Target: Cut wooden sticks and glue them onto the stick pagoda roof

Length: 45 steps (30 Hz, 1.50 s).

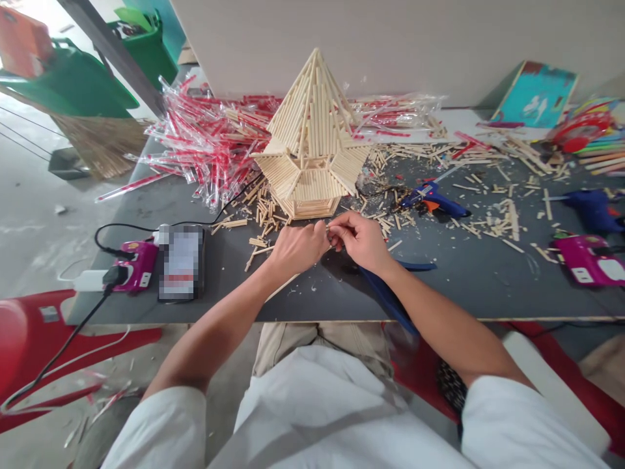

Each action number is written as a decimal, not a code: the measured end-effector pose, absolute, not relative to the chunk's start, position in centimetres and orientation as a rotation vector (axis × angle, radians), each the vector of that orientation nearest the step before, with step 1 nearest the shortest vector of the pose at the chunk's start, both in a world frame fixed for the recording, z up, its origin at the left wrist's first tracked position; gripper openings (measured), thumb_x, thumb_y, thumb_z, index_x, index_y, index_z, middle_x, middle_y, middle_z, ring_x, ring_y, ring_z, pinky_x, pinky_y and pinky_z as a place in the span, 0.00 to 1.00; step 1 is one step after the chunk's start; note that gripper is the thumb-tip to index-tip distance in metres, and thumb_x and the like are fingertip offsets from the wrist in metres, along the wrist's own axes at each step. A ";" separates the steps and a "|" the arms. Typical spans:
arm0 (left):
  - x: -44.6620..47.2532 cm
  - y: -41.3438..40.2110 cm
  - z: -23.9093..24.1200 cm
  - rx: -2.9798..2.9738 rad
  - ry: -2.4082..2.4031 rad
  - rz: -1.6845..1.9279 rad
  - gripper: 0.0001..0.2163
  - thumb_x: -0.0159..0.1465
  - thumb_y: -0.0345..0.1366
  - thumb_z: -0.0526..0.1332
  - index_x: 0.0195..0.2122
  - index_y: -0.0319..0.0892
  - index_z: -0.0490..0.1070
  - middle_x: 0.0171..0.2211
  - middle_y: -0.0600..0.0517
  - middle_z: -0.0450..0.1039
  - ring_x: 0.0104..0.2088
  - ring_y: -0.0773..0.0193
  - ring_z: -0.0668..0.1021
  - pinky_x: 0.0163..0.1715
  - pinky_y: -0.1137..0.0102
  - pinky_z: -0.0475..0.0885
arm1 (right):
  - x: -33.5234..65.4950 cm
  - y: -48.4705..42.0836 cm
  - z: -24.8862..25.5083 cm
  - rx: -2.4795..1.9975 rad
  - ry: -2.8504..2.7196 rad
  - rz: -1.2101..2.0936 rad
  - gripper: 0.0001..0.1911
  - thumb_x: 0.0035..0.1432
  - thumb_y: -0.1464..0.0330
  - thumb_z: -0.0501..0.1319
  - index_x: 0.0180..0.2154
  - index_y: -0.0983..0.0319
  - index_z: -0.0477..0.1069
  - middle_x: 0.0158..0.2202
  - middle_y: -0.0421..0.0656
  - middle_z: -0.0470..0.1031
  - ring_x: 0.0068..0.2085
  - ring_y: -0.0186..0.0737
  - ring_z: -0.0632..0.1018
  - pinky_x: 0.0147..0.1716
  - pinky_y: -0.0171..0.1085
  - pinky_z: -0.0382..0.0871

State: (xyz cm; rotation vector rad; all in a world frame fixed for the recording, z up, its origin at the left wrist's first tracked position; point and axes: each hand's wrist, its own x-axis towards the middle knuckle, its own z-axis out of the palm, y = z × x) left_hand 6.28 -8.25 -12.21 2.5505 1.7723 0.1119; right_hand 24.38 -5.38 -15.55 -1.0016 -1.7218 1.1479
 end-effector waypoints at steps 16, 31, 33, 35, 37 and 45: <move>6.4 -8.5 -11.9 2.507 1.770 0.069 0.15 0.75 0.40 0.48 0.45 0.40 0.72 0.37 0.43 0.83 0.37 0.47 0.85 0.33 0.65 0.69 | 24.2 -5.5 -15.7 -0.964 -1.706 1.117 0.11 0.69 0.58 0.63 0.39 0.59 0.73 0.25 0.38 0.77 0.23 0.35 0.77 0.25 0.36 0.73; 6.3 -8.6 -11.9 2.522 1.776 0.073 0.15 0.75 0.41 0.47 0.45 0.40 0.71 0.35 0.43 0.83 0.36 0.46 0.86 0.31 0.65 0.68 | 24.2 -5.6 -16.0 -0.972 -1.699 1.140 0.12 0.69 0.57 0.63 0.39 0.59 0.73 0.26 0.38 0.77 0.24 0.35 0.78 0.26 0.36 0.72; 6.3 -8.6 -11.9 2.523 1.775 0.085 0.14 0.75 0.41 0.48 0.44 0.40 0.71 0.35 0.44 0.83 0.36 0.46 0.86 0.31 0.65 0.68 | 24.2 -5.6 -16.0 -0.977 -1.705 1.137 0.13 0.68 0.56 0.63 0.39 0.59 0.73 0.26 0.38 0.77 0.24 0.35 0.78 0.26 0.36 0.72; 6.2 -8.6 -11.9 2.537 1.761 0.092 0.14 0.75 0.41 0.48 0.44 0.40 0.71 0.35 0.44 0.83 0.35 0.46 0.86 0.30 0.65 0.68 | 24.1 -5.5 -16.0 -0.980 -1.704 1.145 0.13 0.68 0.56 0.63 0.39 0.59 0.73 0.26 0.37 0.77 0.24 0.35 0.78 0.26 0.36 0.72; 6.2 -8.5 -12.0 2.547 1.751 0.090 0.14 0.75 0.42 0.49 0.45 0.40 0.70 0.34 0.44 0.83 0.34 0.45 0.86 0.30 0.65 0.68 | 24.0 -5.5 -16.0 -0.976 -1.697 1.151 0.13 0.68 0.56 0.63 0.39 0.59 0.73 0.26 0.37 0.77 0.23 0.35 0.78 0.26 0.36 0.72; 6.2 -8.7 -11.6 2.523 1.782 0.076 0.14 0.75 0.40 0.48 0.44 0.41 0.71 0.34 0.44 0.82 0.34 0.45 0.85 0.31 0.64 0.69 | 24.2 -5.6 -16.1 -0.954 -1.700 1.140 0.11 0.69 0.59 0.63 0.40 0.59 0.73 0.26 0.37 0.77 0.23 0.35 0.78 0.26 0.36 0.73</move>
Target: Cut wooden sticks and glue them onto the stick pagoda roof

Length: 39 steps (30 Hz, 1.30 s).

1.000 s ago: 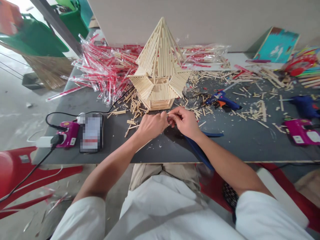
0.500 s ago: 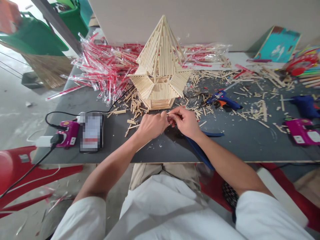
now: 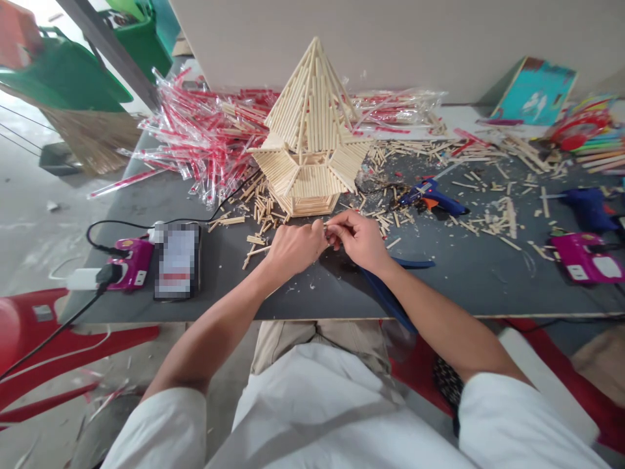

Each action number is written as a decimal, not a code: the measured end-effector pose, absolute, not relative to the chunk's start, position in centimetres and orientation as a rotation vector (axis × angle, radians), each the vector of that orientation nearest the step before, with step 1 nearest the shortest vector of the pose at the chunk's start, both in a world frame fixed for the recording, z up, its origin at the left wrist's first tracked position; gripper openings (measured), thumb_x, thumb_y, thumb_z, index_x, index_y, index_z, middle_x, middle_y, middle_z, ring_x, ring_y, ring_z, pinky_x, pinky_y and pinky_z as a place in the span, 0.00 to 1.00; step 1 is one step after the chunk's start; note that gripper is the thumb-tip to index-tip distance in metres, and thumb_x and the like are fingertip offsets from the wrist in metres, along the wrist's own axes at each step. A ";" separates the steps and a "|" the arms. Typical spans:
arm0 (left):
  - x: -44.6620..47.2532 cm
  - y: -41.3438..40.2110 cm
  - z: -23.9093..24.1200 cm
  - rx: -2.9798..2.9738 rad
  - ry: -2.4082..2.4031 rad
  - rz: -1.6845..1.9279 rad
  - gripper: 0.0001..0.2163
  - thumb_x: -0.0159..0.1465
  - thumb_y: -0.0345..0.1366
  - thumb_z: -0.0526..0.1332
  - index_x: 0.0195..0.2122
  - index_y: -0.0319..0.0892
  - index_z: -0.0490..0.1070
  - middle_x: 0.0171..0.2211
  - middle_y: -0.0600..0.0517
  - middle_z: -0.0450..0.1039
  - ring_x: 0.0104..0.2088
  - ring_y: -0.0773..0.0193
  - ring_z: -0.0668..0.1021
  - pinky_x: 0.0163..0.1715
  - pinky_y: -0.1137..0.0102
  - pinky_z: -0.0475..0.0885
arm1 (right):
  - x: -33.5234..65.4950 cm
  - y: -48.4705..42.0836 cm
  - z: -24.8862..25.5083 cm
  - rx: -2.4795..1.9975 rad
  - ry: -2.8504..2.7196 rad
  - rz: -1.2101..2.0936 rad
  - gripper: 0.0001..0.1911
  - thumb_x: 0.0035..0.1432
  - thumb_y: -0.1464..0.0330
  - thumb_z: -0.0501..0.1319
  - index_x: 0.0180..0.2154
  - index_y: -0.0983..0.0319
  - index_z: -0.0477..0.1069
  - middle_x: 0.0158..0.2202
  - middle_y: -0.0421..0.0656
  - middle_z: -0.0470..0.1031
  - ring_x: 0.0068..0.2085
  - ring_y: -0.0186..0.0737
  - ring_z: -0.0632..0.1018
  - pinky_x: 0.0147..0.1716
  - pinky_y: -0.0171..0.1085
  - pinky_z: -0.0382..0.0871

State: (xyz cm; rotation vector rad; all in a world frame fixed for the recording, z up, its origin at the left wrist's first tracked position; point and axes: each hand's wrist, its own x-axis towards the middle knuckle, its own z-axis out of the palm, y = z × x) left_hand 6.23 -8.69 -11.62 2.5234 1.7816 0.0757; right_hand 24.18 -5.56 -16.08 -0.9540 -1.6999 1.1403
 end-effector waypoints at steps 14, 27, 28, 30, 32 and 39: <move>5.7 -8.8 -11.8 2.548 1.736 0.183 0.16 0.76 0.41 0.46 0.43 0.41 0.70 0.33 0.46 0.81 0.33 0.51 0.84 0.28 0.67 0.62 | 24.3 -5.6 -15.5 -0.941 -1.692 1.148 0.12 0.67 0.58 0.65 0.40 0.60 0.75 0.27 0.38 0.78 0.24 0.34 0.78 0.27 0.36 0.74; 3.1 -8.4 -11.7 2.701 1.602 0.300 0.14 0.78 0.37 0.46 0.49 0.43 0.71 0.39 0.48 0.82 0.36 0.59 0.83 0.26 0.67 0.56 | 28.3 -6.9 -10.2 -1.226 -1.996 0.882 0.17 0.68 0.58 0.63 0.54 0.58 0.73 0.50 0.48 0.81 0.47 0.47 0.82 0.49 0.48 0.77; 3.0 -8.4 -11.8 2.687 1.602 0.288 0.14 0.78 0.37 0.46 0.50 0.43 0.71 0.40 0.47 0.82 0.36 0.59 0.83 0.27 0.67 0.57 | 29.4 -7.6 -9.8 -1.314 -2.089 0.793 0.19 0.68 0.57 0.63 0.56 0.57 0.72 0.53 0.48 0.79 0.49 0.50 0.81 0.50 0.50 0.76; 2.9 -8.4 -11.8 2.672 1.591 0.263 0.14 0.78 0.36 0.46 0.50 0.43 0.71 0.39 0.46 0.82 0.36 0.58 0.83 0.29 0.68 0.59 | 31.6 -9.6 -9.5 -1.517 -2.312 0.631 0.27 0.68 0.54 0.62 0.63 0.57 0.67 0.61 0.50 0.74 0.58 0.56 0.77 0.57 0.54 0.72; 3.0 -8.6 -11.7 2.668 1.575 0.259 0.15 0.78 0.37 0.45 0.50 0.43 0.71 0.37 0.46 0.82 0.36 0.58 0.83 0.29 0.68 0.60 | 33.5 -11.9 -9.9 -1.692 -2.484 0.459 0.42 0.62 0.48 0.66 0.69 0.61 0.60 0.64 0.56 0.69 0.64 0.64 0.70 0.61 0.58 0.69; 3.4 -8.9 -11.0 2.649 1.555 0.248 0.16 0.78 0.38 0.44 0.49 0.42 0.71 0.35 0.46 0.82 0.34 0.57 0.83 0.27 0.68 0.59 | 35.2 -16.6 -12.2 -1.808 -2.718 0.130 0.50 0.62 0.47 0.62 0.71 0.75 0.53 0.62 0.66 0.66 0.59 0.70 0.71 0.57 0.58 0.71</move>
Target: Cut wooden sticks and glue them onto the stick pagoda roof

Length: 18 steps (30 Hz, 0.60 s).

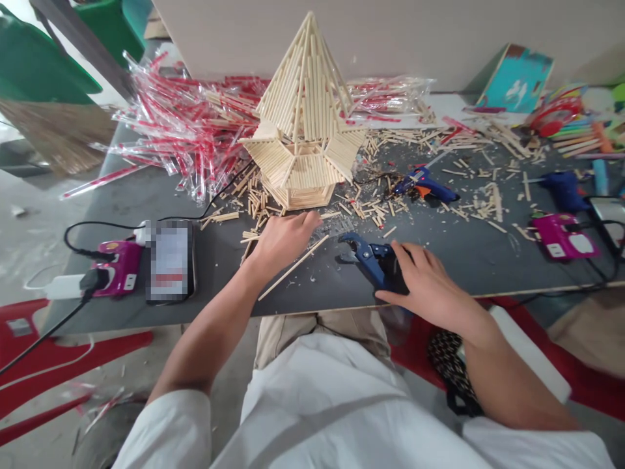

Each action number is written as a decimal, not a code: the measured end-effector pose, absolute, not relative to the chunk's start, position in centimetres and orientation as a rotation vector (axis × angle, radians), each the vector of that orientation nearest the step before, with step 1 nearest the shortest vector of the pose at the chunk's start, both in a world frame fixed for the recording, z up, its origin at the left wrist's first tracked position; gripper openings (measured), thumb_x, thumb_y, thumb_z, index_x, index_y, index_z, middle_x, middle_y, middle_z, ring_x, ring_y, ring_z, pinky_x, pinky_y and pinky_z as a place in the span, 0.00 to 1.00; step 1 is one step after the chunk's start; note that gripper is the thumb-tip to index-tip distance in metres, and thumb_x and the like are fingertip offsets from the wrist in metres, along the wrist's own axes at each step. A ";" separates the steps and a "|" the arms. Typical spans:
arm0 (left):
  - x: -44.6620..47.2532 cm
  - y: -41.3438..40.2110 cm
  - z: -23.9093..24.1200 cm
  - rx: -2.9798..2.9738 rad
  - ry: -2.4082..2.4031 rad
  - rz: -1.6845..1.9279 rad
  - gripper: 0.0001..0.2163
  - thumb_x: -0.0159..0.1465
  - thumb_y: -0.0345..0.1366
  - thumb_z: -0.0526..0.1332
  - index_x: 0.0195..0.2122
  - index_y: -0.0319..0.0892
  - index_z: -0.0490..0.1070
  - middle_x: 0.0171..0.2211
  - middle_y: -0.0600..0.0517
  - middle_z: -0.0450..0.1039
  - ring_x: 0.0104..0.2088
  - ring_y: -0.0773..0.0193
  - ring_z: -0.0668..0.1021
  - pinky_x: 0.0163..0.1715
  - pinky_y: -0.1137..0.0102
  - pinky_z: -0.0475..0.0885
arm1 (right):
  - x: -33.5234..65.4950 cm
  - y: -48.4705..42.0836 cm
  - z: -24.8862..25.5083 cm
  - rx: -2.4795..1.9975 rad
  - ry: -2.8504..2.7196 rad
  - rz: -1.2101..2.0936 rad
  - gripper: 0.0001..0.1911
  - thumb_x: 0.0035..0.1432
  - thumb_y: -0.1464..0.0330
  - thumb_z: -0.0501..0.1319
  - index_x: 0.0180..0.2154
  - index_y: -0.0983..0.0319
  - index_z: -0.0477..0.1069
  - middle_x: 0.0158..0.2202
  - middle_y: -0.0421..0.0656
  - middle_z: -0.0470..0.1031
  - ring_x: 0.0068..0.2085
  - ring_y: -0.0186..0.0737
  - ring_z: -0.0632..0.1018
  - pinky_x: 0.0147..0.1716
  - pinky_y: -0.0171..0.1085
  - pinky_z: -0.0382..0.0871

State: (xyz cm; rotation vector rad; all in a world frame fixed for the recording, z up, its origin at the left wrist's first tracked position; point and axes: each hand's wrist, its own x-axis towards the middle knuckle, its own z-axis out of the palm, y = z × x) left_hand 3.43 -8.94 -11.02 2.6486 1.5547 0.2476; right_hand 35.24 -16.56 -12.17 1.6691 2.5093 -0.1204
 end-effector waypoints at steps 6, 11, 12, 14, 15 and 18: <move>3.5 -8.8 -11.0 2.500 1.511 0.303 0.13 0.74 0.33 0.50 0.51 0.47 0.73 0.45 0.50 0.84 0.41 0.58 0.84 0.30 0.69 0.62 | 34.3 -16.5 -11.2 1.771 2.524 -0.225 0.28 0.71 0.59 0.52 0.63 0.71 0.65 0.50 0.61 0.73 0.51 0.64 0.76 0.52 0.55 0.73; 3.7 -8.6 -11.1 2.415 1.584 0.330 0.15 0.78 0.41 0.46 0.51 0.45 0.71 0.37 0.49 0.83 0.34 0.58 0.84 0.30 0.69 0.62 | 31.9 -15.7 -10.6 2.026 2.511 -0.954 0.19 0.73 0.55 0.48 0.51 0.59 0.70 0.46 0.51 0.78 0.47 0.54 0.80 0.47 0.49 0.73; 3.7 -8.6 -11.2 2.406 1.588 0.346 0.15 0.78 0.41 0.45 0.50 0.45 0.71 0.36 0.49 0.83 0.34 0.58 0.83 0.30 0.69 0.61 | 31.3 -15.6 -10.7 2.060 2.502 -1.067 0.19 0.74 0.54 0.48 0.49 0.58 0.70 0.44 0.49 0.79 0.46 0.53 0.80 0.47 0.49 0.73; 3.6 -8.5 -11.3 2.398 1.604 0.376 0.15 0.78 0.40 0.45 0.50 0.45 0.72 0.36 0.50 0.83 0.33 0.59 0.83 0.30 0.69 0.62 | 30.3 -15.5 -11.1 2.105 2.476 -1.282 0.19 0.73 0.52 0.50 0.47 0.56 0.71 0.43 0.47 0.80 0.45 0.52 0.81 0.46 0.49 0.74; 3.5 -8.5 -11.3 2.396 1.626 0.389 0.15 0.78 0.40 0.46 0.50 0.45 0.72 0.36 0.50 0.83 0.33 0.60 0.83 0.30 0.69 0.62 | 29.9 -15.5 -11.4 2.111 2.457 -1.400 0.19 0.73 0.51 0.51 0.48 0.56 0.72 0.42 0.46 0.80 0.45 0.52 0.81 0.46 0.48 0.74; 3.3 -8.3 -11.4 2.392 1.691 0.418 0.16 0.77 0.40 0.47 0.51 0.45 0.73 0.35 0.49 0.83 0.32 0.59 0.83 0.29 0.69 0.61 | 29.2 -15.8 -12.1 2.106 2.374 -1.701 0.20 0.72 0.49 0.52 0.48 0.55 0.73 0.41 0.45 0.81 0.43 0.50 0.82 0.44 0.47 0.77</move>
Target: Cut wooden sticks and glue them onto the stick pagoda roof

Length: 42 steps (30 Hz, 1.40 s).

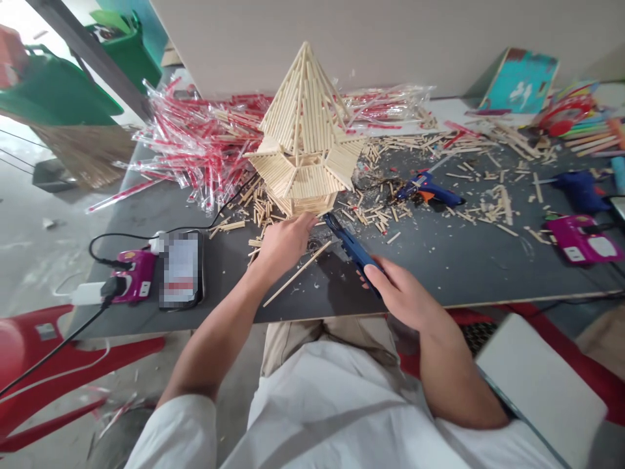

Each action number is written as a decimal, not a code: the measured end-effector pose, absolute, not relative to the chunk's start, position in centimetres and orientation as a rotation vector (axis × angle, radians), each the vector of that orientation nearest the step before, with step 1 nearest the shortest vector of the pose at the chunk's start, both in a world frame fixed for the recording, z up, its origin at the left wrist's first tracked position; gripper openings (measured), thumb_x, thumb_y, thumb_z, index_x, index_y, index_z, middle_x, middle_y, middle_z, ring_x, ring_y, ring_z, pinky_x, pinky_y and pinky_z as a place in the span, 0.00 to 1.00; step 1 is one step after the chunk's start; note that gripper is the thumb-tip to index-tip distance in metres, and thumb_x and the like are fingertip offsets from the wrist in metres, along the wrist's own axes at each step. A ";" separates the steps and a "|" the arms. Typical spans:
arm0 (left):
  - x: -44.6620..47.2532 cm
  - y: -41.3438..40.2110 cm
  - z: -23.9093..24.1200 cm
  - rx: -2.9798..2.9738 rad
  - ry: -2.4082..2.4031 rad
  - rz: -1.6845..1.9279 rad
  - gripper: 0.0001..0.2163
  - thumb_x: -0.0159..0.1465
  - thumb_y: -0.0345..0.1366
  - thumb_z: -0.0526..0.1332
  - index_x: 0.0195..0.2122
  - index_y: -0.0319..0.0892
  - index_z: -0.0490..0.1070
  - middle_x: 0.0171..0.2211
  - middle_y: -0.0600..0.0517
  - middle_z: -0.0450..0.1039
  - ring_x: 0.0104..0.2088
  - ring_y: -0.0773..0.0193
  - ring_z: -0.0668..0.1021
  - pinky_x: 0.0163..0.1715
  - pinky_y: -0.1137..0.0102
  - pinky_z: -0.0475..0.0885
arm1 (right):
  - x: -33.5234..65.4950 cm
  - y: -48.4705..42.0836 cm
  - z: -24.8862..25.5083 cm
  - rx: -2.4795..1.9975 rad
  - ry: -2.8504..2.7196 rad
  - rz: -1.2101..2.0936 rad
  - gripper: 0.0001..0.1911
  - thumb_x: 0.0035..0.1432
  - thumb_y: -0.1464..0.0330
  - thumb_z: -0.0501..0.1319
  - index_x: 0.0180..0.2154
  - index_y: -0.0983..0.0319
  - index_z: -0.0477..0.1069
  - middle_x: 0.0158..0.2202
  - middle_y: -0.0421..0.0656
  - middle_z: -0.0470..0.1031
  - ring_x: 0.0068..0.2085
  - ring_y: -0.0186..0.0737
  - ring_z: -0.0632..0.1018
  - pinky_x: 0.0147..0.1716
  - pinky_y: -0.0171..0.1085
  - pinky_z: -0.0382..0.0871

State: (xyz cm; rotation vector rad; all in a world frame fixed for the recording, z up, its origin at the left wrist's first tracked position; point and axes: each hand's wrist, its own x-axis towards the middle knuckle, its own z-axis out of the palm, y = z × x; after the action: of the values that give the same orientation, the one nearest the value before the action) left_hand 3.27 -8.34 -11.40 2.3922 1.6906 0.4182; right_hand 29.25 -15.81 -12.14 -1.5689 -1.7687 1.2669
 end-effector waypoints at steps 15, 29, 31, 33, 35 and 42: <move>4.1 -9.4 -10.8 2.446 1.618 0.381 0.14 0.78 0.40 0.48 0.45 0.44 0.73 0.41 0.49 0.83 0.38 0.61 0.85 0.31 0.68 0.63 | 26.3 -16.3 -11.6 -1.498 -1.700 1.235 0.21 0.73 0.50 0.51 0.51 0.56 0.73 0.44 0.47 0.80 0.46 0.50 0.80 0.47 0.47 0.75; 4.5 -9.8 -10.4 2.447 1.655 0.182 0.12 0.78 0.38 0.49 0.46 0.41 0.70 0.40 0.45 0.83 0.38 0.54 0.85 0.30 0.67 0.63 | 25.3 -16.2 -10.5 -1.566 -1.761 1.199 0.22 0.74 0.54 0.51 0.55 0.61 0.72 0.53 0.53 0.78 0.56 0.55 0.77 0.56 0.53 0.68; 4.6 -9.9 -10.4 2.449 1.656 0.161 0.13 0.78 0.38 0.48 0.47 0.40 0.70 0.40 0.45 0.82 0.38 0.54 0.84 0.31 0.67 0.64 | 25.2 -16.3 -10.4 -1.570 -1.784 1.177 0.22 0.74 0.55 0.50 0.56 0.61 0.71 0.53 0.53 0.78 0.55 0.55 0.77 0.55 0.52 0.68; 4.6 -9.9 -10.5 2.458 1.658 0.148 0.13 0.78 0.38 0.47 0.47 0.40 0.70 0.40 0.45 0.82 0.39 0.53 0.84 0.32 0.67 0.65 | 25.2 -16.3 -10.3 -1.569 -1.816 1.146 0.22 0.74 0.55 0.50 0.57 0.61 0.70 0.53 0.52 0.77 0.55 0.53 0.77 0.54 0.50 0.68; 4.6 -10.0 -10.6 2.475 1.661 0.140 0.12 0.78 0.37 0.48 0.48 0.40 0.70 0.40 0.45 0.82 0.39 0.53 0.84 0.32 0.66 0.66 | 25.1 -16.3 -10.3 -1.561 -1.845 1.130 0.22 0.75 0.55 0.49 0.57 0.62 0.70 0.53 0.51 0.77 0.55 0.52 0.76 0.54 0.49 0.67; 4.6 -9.9 -11.3 2.504 1.679 0.195 0.13 0.79 0.38 0.47 0.48 0.41 0.69 0.40 0.48 0.82 0.39 0.54 0.85 0.30 0.66 0.64 | 25.0 -16.4 -10.6 -1.618 -1.846 1.057 0.22 0.75 0.53 0.48 0.51 0.61 0.72 0.49 0.50 0.78 0.50 0.51 0.77 0.50 0.45 0.66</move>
State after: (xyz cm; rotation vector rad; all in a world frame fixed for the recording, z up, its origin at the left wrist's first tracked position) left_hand 4.55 -9.95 -11.34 2.5039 1.6791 0.1954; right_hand 24.96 -16.40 -10.55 -1.6178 -1.8457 1.0565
